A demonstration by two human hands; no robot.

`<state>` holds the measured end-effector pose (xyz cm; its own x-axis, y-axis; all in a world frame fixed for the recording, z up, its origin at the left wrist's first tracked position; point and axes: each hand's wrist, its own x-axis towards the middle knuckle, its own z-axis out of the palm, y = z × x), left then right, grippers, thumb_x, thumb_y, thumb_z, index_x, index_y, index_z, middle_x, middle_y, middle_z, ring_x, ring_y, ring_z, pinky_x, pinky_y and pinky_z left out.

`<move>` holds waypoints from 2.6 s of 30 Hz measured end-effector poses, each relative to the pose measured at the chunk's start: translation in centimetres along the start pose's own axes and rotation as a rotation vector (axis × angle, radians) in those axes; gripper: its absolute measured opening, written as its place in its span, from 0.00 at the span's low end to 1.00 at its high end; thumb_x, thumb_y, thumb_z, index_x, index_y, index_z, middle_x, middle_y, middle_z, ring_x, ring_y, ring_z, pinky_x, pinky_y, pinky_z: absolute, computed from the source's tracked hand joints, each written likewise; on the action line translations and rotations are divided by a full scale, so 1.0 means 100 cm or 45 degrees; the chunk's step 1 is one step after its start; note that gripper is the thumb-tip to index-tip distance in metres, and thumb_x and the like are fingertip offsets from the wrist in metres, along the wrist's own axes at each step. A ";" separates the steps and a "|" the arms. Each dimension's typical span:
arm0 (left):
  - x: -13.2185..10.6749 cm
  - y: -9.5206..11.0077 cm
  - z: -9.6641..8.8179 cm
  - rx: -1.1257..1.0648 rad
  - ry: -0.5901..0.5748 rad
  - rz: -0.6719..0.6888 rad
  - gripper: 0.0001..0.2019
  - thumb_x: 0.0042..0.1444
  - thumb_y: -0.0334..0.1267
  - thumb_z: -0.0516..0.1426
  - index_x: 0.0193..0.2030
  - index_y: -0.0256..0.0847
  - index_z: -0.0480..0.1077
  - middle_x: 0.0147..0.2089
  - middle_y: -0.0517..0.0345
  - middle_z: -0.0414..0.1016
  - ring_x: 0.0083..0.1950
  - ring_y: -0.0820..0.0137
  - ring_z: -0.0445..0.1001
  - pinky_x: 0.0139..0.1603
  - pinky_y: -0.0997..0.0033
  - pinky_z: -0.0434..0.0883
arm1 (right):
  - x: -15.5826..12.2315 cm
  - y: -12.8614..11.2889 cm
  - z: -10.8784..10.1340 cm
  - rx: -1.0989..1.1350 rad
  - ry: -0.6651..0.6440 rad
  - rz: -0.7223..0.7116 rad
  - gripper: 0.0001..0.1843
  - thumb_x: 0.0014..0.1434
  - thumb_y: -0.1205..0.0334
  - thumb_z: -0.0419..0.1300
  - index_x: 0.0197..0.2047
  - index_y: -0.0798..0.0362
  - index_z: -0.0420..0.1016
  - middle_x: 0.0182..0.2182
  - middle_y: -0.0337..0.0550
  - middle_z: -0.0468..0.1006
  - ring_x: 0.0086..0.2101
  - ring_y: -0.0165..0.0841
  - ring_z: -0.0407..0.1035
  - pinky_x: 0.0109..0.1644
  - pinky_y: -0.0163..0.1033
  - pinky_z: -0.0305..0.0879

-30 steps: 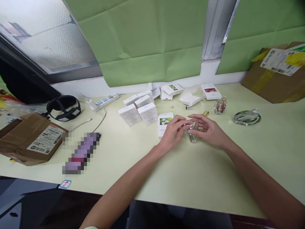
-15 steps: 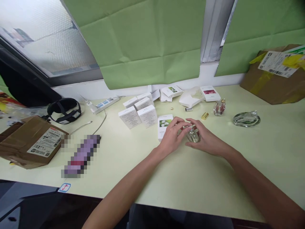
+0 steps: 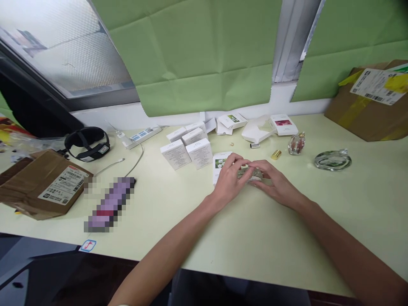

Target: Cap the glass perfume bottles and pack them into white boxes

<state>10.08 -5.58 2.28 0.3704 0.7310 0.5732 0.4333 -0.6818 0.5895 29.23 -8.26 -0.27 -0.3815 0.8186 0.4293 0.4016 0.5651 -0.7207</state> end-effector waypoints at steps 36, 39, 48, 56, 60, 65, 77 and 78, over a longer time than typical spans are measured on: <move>0.002 -0.015 -0.013 0.351 0.020 0.451 0.21 0.64 0.48 0.56 0.61 0.47 0.65 0.39 0.56 0.64 0.38 0.70 0.63 0.38 0.69 0.66 | -0.002 0.003 0.001 0.130 0.051 0.149 0.21 0.65 0.56 0.59 0.60 0.30 0.66 0.59 0.43 0.58 0.55 0.42 0.67 0.58 0.57 0.71; 0.004 -0.017 -0.017 0.335 0.215 0.329 0.18 0.65 0.44 0.54 0.59 0.40 0.66 0.39 0.54 0.64 0.40 0.68 0.66 0.42 0.67 0.68 | -0.002 0.004 -0.001 0.072 0.048 0.142 0.23 0.66 0.56 0.58 0.62 0.29 0.64 0.59 0.42 0.57 0.55 0.41 0.67 0.60 0.55 0.70; 0.002 -0.029 -0.015 0.617 -0.216 -0.349 0.29 0.61 0.51 0.55 0.65 0.42 0.59 0.66 0.42 0.58 0.69 0.51 0.55 0.67 0.46 0.56 | -0.001 0.007 -0.009 -0.046 0.162 0.101 0.30 0.61 0.54 0.63 0.64 0.30 0.60 0.63 0.41 0.56 0.58 0.41 0.65 0.61 0.55 0.69; 0.006 -0.021 -0.023 0.486 -0.337 -0.472 0.36 0.55 0.46 0.58 0.69 0.42 0.54 0.73 0.44 0.46 0.74 0.50 0.45 0.67 0.49 0.60 | 0.000 0.011 -0.010 -0.117 0.155 0.111 0.24 0.65 0.55 0.59 0.62 0.29 0.64 0.60 0.41 0.60 0.58 0.40 0.65 0.57 0.51 0.73; 0.005 -0.021 -0.025 0.505 -0.332 -0.278 0.34 0.57 0.45 0.57 0.69 0.44 0.53 0.73 0.46 0.50 0.73 0.53 0.48 0.69 0.49 0.58 | -0.001 0.012 -0.012 -0.107 0.175 0.122 0.25 0.63 0.53 0.60 0.63 0.30 0.64 0.61 0.42 0.60 0.56 0.42 0.67 0.57 0.53 0.72; 0.002 -0.021 -0.026 0.664 -0.420 -0.210 0.24 0.59 0.41 0.54 0.62 0.41 0.63 0.65 0.46 0.63 0.69 0.55 0.57 0.70 0.50 0.54 | 0.000 0.008 -0.014 -0.011 0.207 0.242 0.41 0.55 0.49 0.68 0.67 0.32 0.54 0.63 0.44 0.57 0.54 0.42 0.69 0.59 0.54 0.70; 0.116 -0.045 0.036 0.618 -0.811 0.081 0.16 0.63 0.34 0.53 0.57 0.39 0.67 0.60 0.47 0.70 0.60 0.58 0.67 0.56 0.60 0.67 | 0.001 0.010 -0.012 0.097 0.132 0.434 0.39 0.59 0.45 0.63 0.69 0.36 0.51 0.54 0.47 0.70 0.54 0.42 0.71 0.62 0.54 0.65; 0.119 -0.048 0.042 0.617 -0.815 0.086 0.14 0.62 0.34 0.54 0.54 0.38 0.69 0.58 0.47 0.71 0.59 0.57 0.68 0.55 0.60 0.67 | 0.001 0.010 -0.012 0.099 0.132 0.430 0.40 0.59 0.45 0.63 0.69 0.36 0.51 0.53 0.47 0.71 0.54 0.42 0.70 0.63 0.55 0.64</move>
<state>15.84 6.54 3.90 0.7440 0.6640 0.0746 0.6469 -0.7438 0.1683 30.56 -7.48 -0.34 -0.1500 0.9662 0.2098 0.4243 0.2546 -0.8690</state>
